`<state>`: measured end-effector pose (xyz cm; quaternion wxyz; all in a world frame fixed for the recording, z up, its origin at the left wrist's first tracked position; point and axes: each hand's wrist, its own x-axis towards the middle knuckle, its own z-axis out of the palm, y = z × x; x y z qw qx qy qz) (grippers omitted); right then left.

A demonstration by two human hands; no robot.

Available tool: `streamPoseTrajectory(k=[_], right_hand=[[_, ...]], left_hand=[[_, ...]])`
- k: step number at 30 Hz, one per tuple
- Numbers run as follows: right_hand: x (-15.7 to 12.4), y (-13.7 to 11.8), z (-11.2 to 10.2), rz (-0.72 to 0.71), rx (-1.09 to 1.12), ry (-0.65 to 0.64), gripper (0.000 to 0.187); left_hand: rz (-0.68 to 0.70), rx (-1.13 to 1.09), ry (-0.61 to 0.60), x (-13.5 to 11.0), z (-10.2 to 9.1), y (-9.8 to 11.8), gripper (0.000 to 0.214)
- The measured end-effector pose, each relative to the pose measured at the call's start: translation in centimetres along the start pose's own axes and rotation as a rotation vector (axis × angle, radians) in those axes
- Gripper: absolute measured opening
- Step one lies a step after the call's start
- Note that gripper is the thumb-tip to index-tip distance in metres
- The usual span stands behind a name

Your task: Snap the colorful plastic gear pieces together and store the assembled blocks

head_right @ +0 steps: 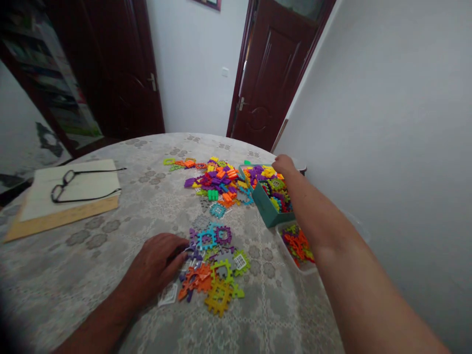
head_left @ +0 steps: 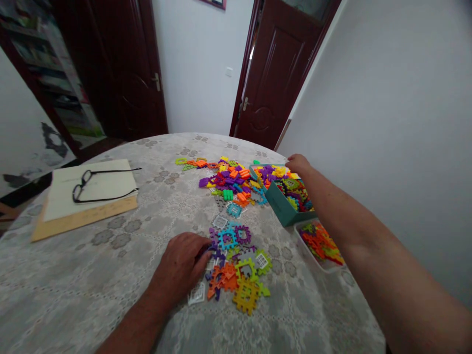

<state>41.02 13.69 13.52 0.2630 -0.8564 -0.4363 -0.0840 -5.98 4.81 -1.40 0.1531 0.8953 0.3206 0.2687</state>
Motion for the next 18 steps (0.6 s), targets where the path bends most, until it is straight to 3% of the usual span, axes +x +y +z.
streamPoseTrajectory(k=[2,4,9,12,15,18], right_hand=[[-2.2,-0.3,-0.8,-0.023,0.024,0.007,0.03],[-6.8,-0.9,-1.7,-0.123,0.103,0.023,0.034],[-26.1,-1.7,-2.6,-0.532,0.382,-0.123,0.037],[-36.0,-0.9,-1.9,-0.623,0.317,-0.271,0.073],[-40.3,-0.2,-0.5,-0.654,0.23,-0.366,0.095],[-40.6,-0.3,0.7,-0.66,0.17,-0.356,0.089]], left_hand=[[0.0,0.006,-0.001,0.1,0.1,-0.1,0.016],[-0.001,0.012,-0.002,0.2,0.1,-0.1,0.017],[0.003,0.029,-0.042,0.4,0.1,0.4,0.019],[-0.004,0.006,-0.059,0.5,-0.2,0.6,0.023],[0.047,-0.059,-0.112,0.2,-0.9,0.5,0.038],[0.094,-0.138,-0.2,-0.8,-1.9,0.2,0.076]])
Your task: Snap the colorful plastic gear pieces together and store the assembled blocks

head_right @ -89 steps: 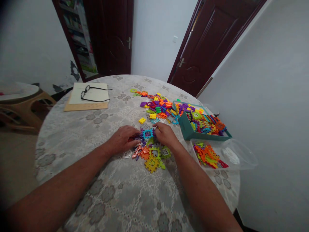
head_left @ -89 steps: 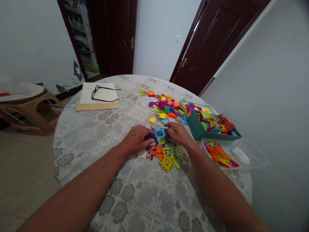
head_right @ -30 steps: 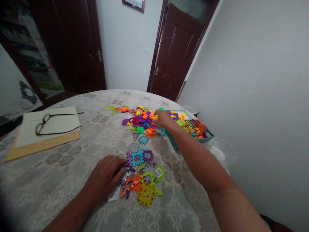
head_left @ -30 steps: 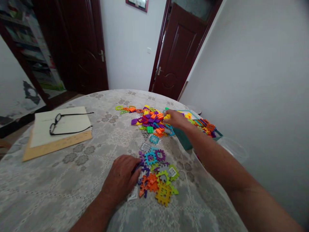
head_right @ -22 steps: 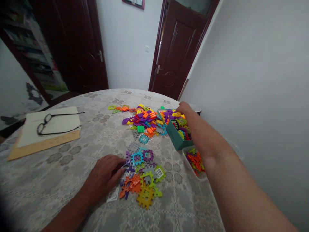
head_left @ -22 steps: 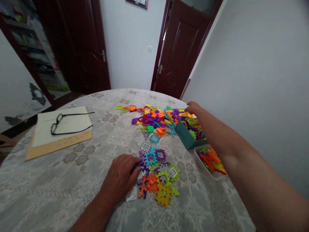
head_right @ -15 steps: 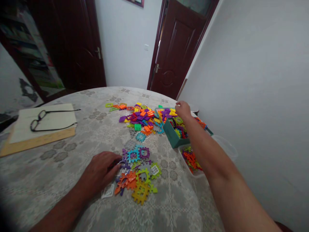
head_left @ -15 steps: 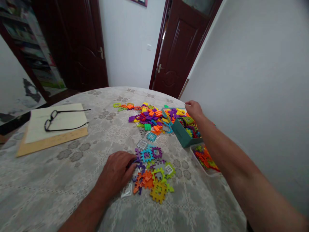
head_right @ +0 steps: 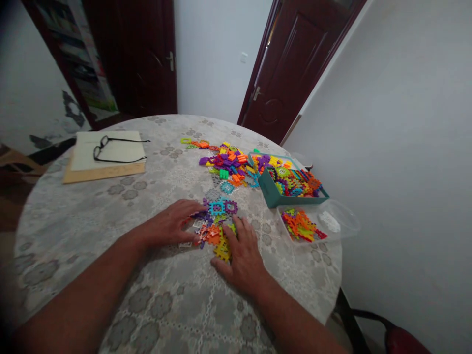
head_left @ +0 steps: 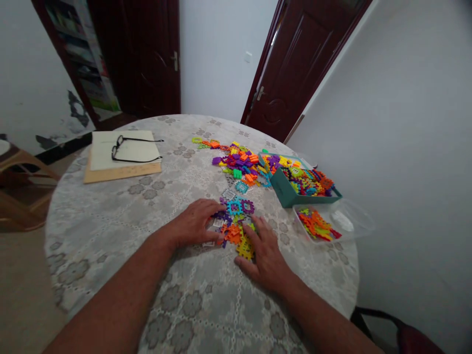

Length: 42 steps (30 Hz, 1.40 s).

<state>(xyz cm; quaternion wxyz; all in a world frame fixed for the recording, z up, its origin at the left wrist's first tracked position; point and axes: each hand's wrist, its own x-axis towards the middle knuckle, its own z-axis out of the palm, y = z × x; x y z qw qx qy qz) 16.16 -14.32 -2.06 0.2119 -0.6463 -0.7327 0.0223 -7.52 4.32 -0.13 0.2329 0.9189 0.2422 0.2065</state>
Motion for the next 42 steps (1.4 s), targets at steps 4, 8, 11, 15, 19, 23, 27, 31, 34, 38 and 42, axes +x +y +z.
streamPoseTrajectory(k=[4,8,11,15,19,23,27,31,34,38,42], right_hand=[[1.0,0.4,0.2,0.017,-0.037,0.029,0.073],[1.4,1.2,0.1,0.032,-0.023,0.064,0.067],[1.9,1.9,0.1,0.03,-0.01,0.078,0.066],[3.8,3.1,0.2,0.005,0.018,0.051,0.065],[7.1,5.0,0.8,-0.029,0.107,0.046,0.064],[9.3,6.4,1.4,0.071,0.258,0.18,0.062],[9.0,7.0,0.9,0.197,0.416,0.301,0.062],[8.4,7.4,0.1,0.306,0.552,0.309,0.064],[8.5,7.7,-0.3,0.36,0.6,0.307,0.065],[8.5,8.2,-1.0,0.349,0.598,0.365,0.062],[7.9,8.1,-1.9,0.182,0.68,0.262,0.042]], left_hand=[[-0.031,0.012,-0.105,-1.8,-0.6,0.2,0.112],[-0.062,0.119,-0.154,-2.3,-0.1,1.1,0.118],[-0.089,0.169,-0.121,-1.9,1.1,1.9,0.105],[-0.164,0.258,-0.022,-0.9,3.3,2.8,0.094],[-0.209,0.271,0.137,1.1,5.0,3.4,0.084],[-0.335,0.244,0.251,3.9,6.4,3.9,0.076],[-0.35,0.167,0.293,5.3,7.3,4.0,0.068],[-0.298,0.09,0.352,4.6,6.7,3.8,0.056],[-0.272,0.125,0.383,4.0,5.3,3.7,0.04],[-0.195,0.132,0.436,4.1,3.1,4.6,0.027],[-0.206,-0.058,0.357,4.4,1.9,6.5,0.033]])
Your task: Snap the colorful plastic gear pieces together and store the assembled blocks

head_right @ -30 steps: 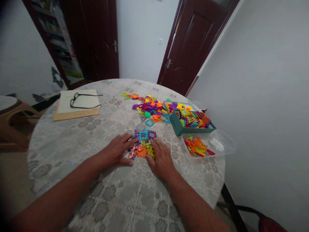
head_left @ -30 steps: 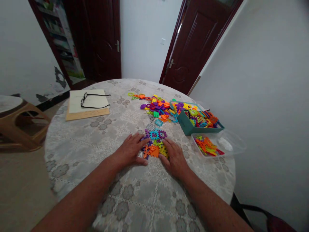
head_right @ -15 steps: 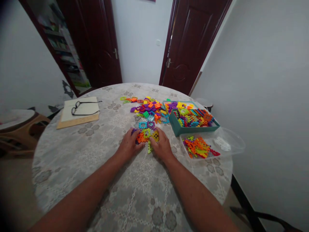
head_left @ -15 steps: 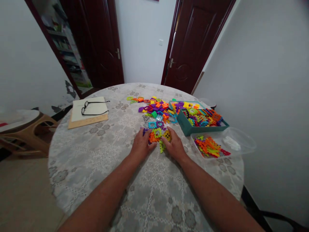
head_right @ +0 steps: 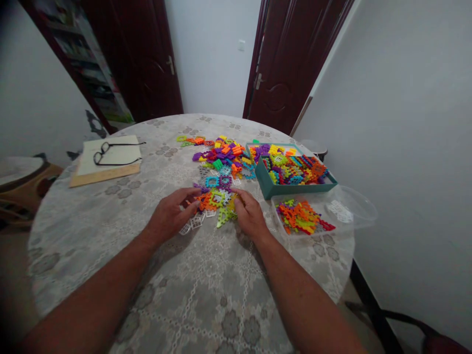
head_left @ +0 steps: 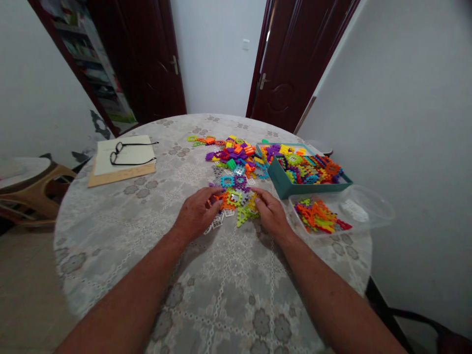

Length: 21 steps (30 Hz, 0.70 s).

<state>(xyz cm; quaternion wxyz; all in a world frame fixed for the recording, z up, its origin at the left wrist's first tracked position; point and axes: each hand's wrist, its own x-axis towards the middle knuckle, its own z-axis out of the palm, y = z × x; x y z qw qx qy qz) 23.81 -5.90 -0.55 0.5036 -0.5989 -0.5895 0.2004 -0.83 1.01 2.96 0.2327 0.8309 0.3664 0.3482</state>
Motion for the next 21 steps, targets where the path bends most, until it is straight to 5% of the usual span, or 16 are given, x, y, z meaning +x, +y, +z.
streamPoseTrajectory(k=[5,10,15,18,21], right_hand=[[-1.5,-2.3,1.0,-0.062,0.109,-0.265,0.053],[-1.8,-3.4,1.4,-0.092,0.133,-0.355,0.039],[-0.9,-1.7,-0.8,-0.154,-0.425,-0.102,0.027],[-1.0,-0.7,-1.5,-0.056,-0.721,-0.186,0.023],[-1.1,-0.4,-1.4,0.047,-0.762,-0.231,0.026]], left_hand=[[-0.122,-0.283,-0.199,-0.5,0.3,1.1,0.052],[-0.116,-0.284,-0.409,-0.5,0.6,0.9,0.021],[-0.148,-0.16,-0.528,-0.6,0.4,0.9,0.006],[-0.135,-0.057,-0.53,-0.8,0.6,1.1,0.006],[-0.103,-0.019,-0.552,-1.0,0.7,1.3,0.005]])
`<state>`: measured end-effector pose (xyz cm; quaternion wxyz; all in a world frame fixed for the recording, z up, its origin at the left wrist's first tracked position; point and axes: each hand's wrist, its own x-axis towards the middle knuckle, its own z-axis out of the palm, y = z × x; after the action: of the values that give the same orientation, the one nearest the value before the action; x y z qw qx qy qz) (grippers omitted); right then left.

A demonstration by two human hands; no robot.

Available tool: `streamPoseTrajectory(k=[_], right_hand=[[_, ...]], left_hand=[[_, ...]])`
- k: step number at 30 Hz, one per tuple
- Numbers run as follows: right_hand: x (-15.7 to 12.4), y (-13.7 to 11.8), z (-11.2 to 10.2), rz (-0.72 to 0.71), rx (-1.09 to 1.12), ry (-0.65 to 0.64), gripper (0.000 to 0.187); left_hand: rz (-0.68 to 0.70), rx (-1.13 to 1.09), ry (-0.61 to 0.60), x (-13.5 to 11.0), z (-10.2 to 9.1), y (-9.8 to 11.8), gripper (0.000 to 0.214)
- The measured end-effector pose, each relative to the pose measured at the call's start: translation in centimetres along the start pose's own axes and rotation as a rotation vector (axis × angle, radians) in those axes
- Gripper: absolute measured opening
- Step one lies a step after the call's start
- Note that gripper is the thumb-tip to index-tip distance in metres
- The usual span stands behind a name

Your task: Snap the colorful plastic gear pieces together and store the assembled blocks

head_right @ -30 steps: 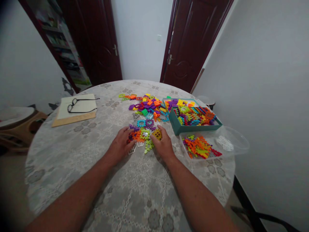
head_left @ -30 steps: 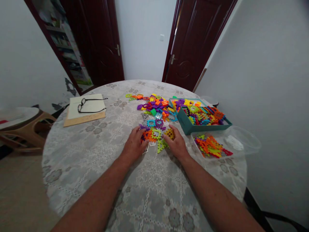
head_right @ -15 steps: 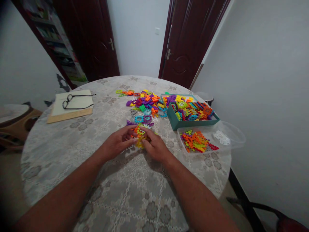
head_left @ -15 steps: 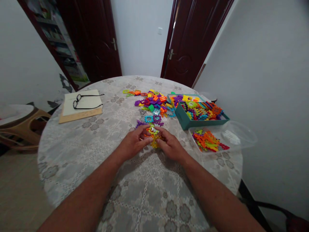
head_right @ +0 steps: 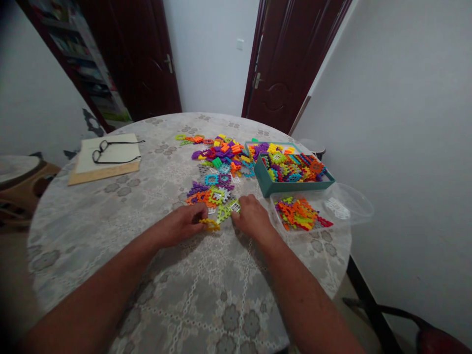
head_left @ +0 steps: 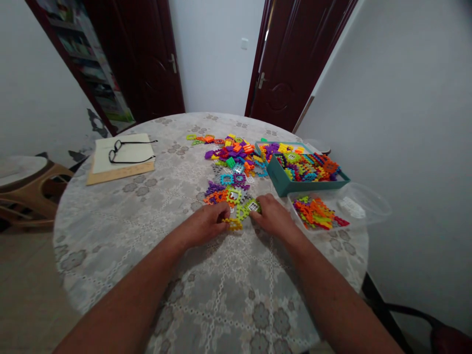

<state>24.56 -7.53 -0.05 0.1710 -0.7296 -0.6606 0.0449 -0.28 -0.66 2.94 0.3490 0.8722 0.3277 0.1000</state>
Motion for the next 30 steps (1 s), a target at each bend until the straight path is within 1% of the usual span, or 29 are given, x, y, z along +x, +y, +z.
streamPoseTrajectory(k=[2,4,5,7,9,10,13,16,19,23,24,25,26,28,29,30], right_hand=[[0.1,-0.2,-0.1,0.042,0.076,0.001,0.03],[0.3,-0.4,-0.6,0.06,0.175,0.018,0.024],[0.4,-0.5,-0.9,0.044,0.22,0.038,0.019],[0.5,-0.9,-1.5,-0.041,0.296,0.099,0.011],[0.3,-1.7,-1.9,-0.164,0.365,0.147,0.01],[0.1,-2.2,-1.9,-0.221,0.395,0.15,0.011],[-0.5,-3.8,-1.5,-0.382,0.458,0.076,0.017],[-0.9,-4.8,-0.6,-0.47,0.515,0.027,0.024],[-1.1,-4.8,-0.1,-0.449,0.636,0.005,0.029],[-1.2,-4.2,0.1,-0.373,0.808,-0.167,0.026],[-1.1,-4.1,0.1,-0.348,0.81,-0.156,0.025],[-0.9,-4.0,0.2,-0.321,0.785,-0.1,0.025],[-0.7,-4.0,0.4,-0.297,0.731,-0.006,0.025],[0.1,-3.8,0.9,-0.276,0.556,0.196,0.028],[0.5,-3.8,1.3,-0.277,0.456,0.262,0.03],[1.0,-3.6,1.7,-0.278,0.36,0.294,0.034]], left_hand=[[0.023,0.025,-0.02,-0.1,-0.1,0.1,0.005],[0.027,0.051,-0.027,-0.2,-0.4,0.2,0.005],[0.02,0.056,-0.026,-0.3,-0.6,0.2,0.006],[0.009,0.048,-0.03,-0.3,-0.9,0.2,0.006],[0.009,0.018,-0.035,-0.3,-1.2,0.1,0.005],[0.011,-0.007,-0.03,-0.3,-1.2,0.0,0.002],[0.006,-0.079,0.02,-0.2,-1.2,-0.3,0.016],[0.007,-0.066,0.056,-0.2,-1.2,-0.4,0.027],[0.049,-0.008,0.016,-0.3,-1.4,-0.3,0.029],[0.096,0.073,-0.02,-0.5,-1.6,-0.5,0.022],[0.106,0.082,-0.022,-0.5,-1.6,-0.5,0.021],[0.111,0.086,-0.023,-0.5,-1.6,-0.6,0.02],[0.108,0.085,-0.024,-0.5,-1.6,-0.6,0.018],[0.077,0.074,-0.026,-0.4,-1.3,-0.5,0.014],[0.056,0.068,-0.024,-0.4,-1.2,-0.4,0.011],[0.037,0.063,-0.022,-0.4,-1.0,-0.3,0.01]])
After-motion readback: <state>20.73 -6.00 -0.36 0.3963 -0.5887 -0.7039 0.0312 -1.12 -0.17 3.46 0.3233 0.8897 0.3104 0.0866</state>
